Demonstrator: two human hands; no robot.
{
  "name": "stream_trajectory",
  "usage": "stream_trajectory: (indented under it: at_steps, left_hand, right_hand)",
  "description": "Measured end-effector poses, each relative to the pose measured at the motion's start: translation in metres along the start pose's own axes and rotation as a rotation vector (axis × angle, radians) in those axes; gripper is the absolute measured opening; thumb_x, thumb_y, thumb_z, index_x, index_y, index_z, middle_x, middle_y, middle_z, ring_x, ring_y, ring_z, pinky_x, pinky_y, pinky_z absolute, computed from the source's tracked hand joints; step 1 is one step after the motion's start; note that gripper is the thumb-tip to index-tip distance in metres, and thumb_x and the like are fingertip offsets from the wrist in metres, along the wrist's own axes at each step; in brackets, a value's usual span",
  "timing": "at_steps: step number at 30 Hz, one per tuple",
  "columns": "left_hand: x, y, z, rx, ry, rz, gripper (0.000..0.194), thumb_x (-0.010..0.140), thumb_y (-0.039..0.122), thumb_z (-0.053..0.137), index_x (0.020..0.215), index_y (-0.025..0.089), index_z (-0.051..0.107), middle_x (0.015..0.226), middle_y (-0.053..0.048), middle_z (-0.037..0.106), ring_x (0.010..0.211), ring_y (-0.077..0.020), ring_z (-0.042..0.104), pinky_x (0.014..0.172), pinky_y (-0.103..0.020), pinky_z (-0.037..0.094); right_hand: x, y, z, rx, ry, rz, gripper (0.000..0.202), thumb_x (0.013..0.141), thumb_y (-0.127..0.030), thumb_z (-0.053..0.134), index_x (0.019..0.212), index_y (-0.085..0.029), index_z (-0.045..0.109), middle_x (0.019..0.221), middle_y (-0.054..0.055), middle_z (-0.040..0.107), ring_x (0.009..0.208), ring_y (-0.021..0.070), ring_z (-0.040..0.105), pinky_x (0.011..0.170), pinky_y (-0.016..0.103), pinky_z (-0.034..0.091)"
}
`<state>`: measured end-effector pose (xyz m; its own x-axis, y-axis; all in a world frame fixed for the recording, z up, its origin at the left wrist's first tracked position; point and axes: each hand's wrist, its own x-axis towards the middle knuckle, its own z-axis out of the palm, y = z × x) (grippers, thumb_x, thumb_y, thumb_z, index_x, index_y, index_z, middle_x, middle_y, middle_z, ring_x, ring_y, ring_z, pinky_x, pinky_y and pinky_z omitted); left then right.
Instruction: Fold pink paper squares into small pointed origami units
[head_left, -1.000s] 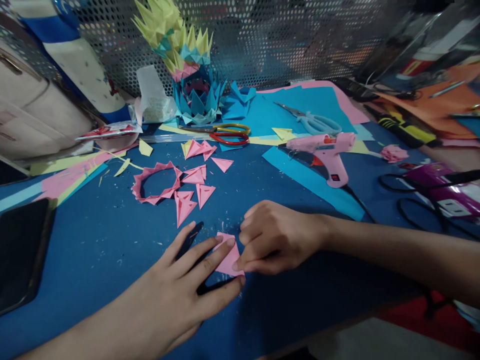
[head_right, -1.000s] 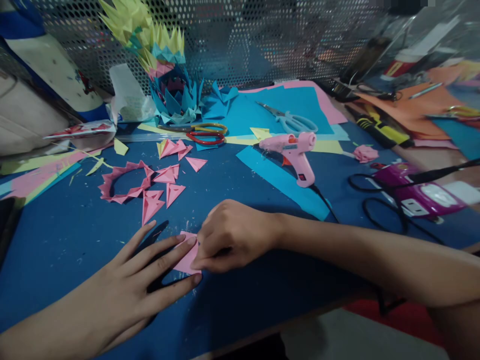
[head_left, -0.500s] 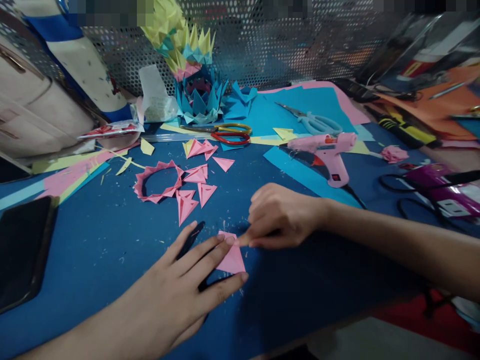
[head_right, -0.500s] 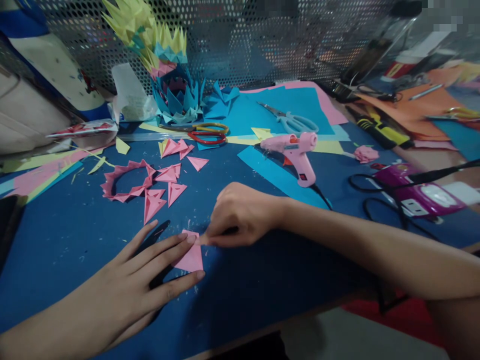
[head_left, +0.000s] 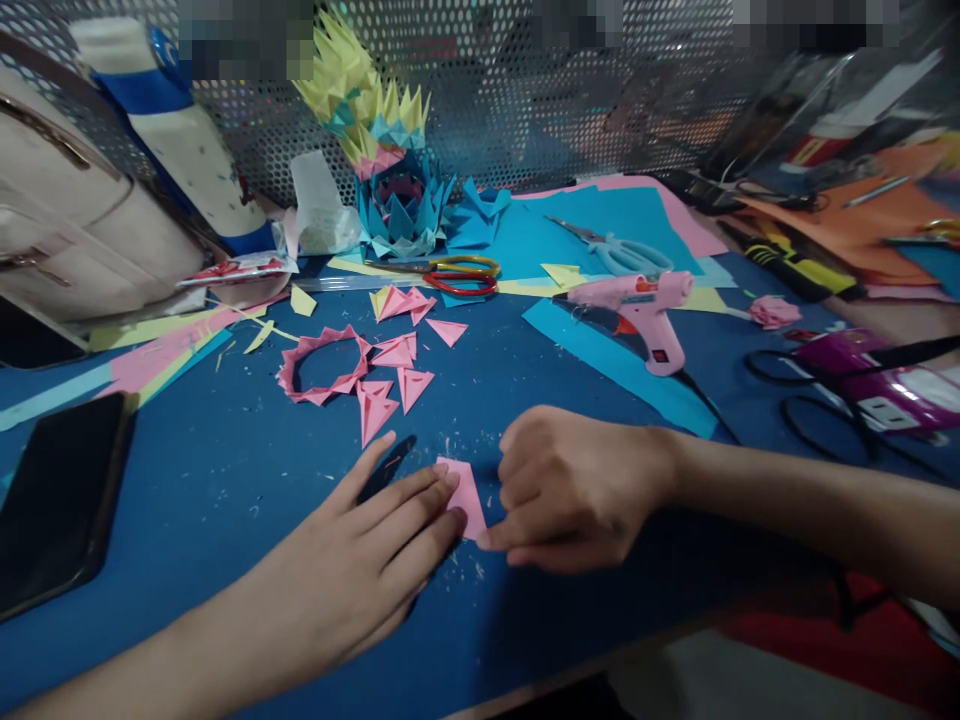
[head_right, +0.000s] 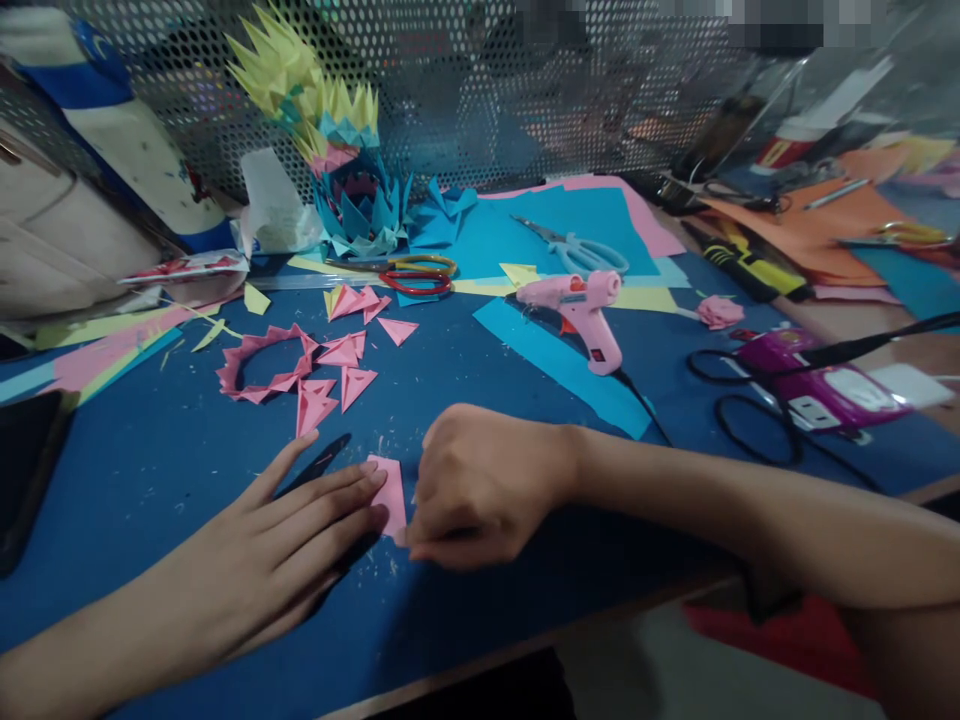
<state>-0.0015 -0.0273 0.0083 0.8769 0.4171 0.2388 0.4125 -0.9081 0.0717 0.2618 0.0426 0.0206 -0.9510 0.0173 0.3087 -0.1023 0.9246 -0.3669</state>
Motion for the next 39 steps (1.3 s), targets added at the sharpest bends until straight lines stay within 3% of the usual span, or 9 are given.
stream_trajectory:
  at_steps: [6,12,20,25,31,34,39]
  left_hand:
    - [0.008,-0.005,0.007,-0.035,0.175,0.004,0.02,0.104,0.016,0.051,0.118,0.011,0.064,0.117,-0.008,0.073,0.119,-0.0187,0.064,0.125,-0.05,0.016]
    - [0.018,-0.005,0.002,0.024,0.202,0.048,0.023,0.104,0.012,0.045,0.107,0.011,0.068,0.109,-0.009,0.075,0.11,-0.0202,0.069,0.121,-0.051,0.029]
    - [0.016,-0.005,0.003,0.019,0.205,0.089,0.026,0.104,0.01,0.043,0.103,0.008,0.07,0.113,-0.013,0.074,0.111,-0.024,0.069,0.12,-0.054,0.032]
    - [0.018,-0.005,0.004,0.023,0.235,0.063,0.011,0.098,0.012,0.059,0.099,0.01,0.07,0.109,-0.01,0.076,0.107,-0.0214,0.07,0.121,-0.052,0.029]
    - [0.014,-0.005,0.0,0.079,0.183,0.119,0.035,0.104,0.011,0.036,0.104,0.008,0.07,0.112,-0.011,0.074,0.109,-0.023,0.068,0.122,-0.05,0.027]
    - [0.013,-0.006,-0.001,0.063,0.197,0.132,0.039,0.104,0.009,0.032,0.104,0.007,0.071,0.111,-0.013,0.074,0.106,-0.0241,0.068,0.12,-0.05,0.029]
    - [0.015,-0.009,-0.001,0.036,0.195,0.138,0.038,0.104,0.009,0.033,0.104,0.006,0.072,0.109,-0.013,0.075,0.101,-0.0258,0.069,0.115,-0.048,0.032]
  right_hand:
    - [-0.004,0.005,0.005,0.221,0.017,0.032,0.021,0.097,-0.027,0.055,0.1,-0.019,0.074,0.06,-0.002,0.065,0.058,0.01,0.059,0.058,0.028,0.036]
    - [-0.008,0.016,-0.001,0.249,0.019,0.113,0.029,0.098,-0.032,0.054,0.084,-0.019,0.075,0.057,-0.001,0.062,0.056,0.0102,0.057,0.056,0.027,0.033]
    - [-0.009,0.018,0.006,0.359,0.101,0.106,0.026,0.097,-0.029,0.055,0.089,-0.016,0.076,0.058,-0.002,0.06,0.055,0.008,0.054,0.056,0.023,0.035]
    - [-0.009,0.018,0.007,0.34,0.154,0.081,0.028,0.098,-0.031,0.056,0.087,-0.015,0.075,0.058,-0.002,0.059,0.054,0.0077,0.052,0.056,0.023,0.035]
    - [-0.009,0.019,0.006,0.3,0.16,0.094,0.025,0.098,-0.028,0.054,0.087,-0.015,0.071,0.066,-0.001,0.062,0.06,0.0094,0.054,0.06,0.023,0.036]
    - [-0.006,0.017,0.005,0.178,0.178,0.148,0.031,0.101,-0.03,0.05,0.079,-0.016,0.067,0.068,0.001,0.062,0.064,0.0112,0.053,0.062,0.025,0.035]
    - [0.002,0.012,0.008,0.017,0.168,0.354,0.015,0.098,-0.025,0.056,0.095,-0.017,0.067,0.079,0.001,0.063,0.075,0.0129,0.052,0.069,0.025,0.037]
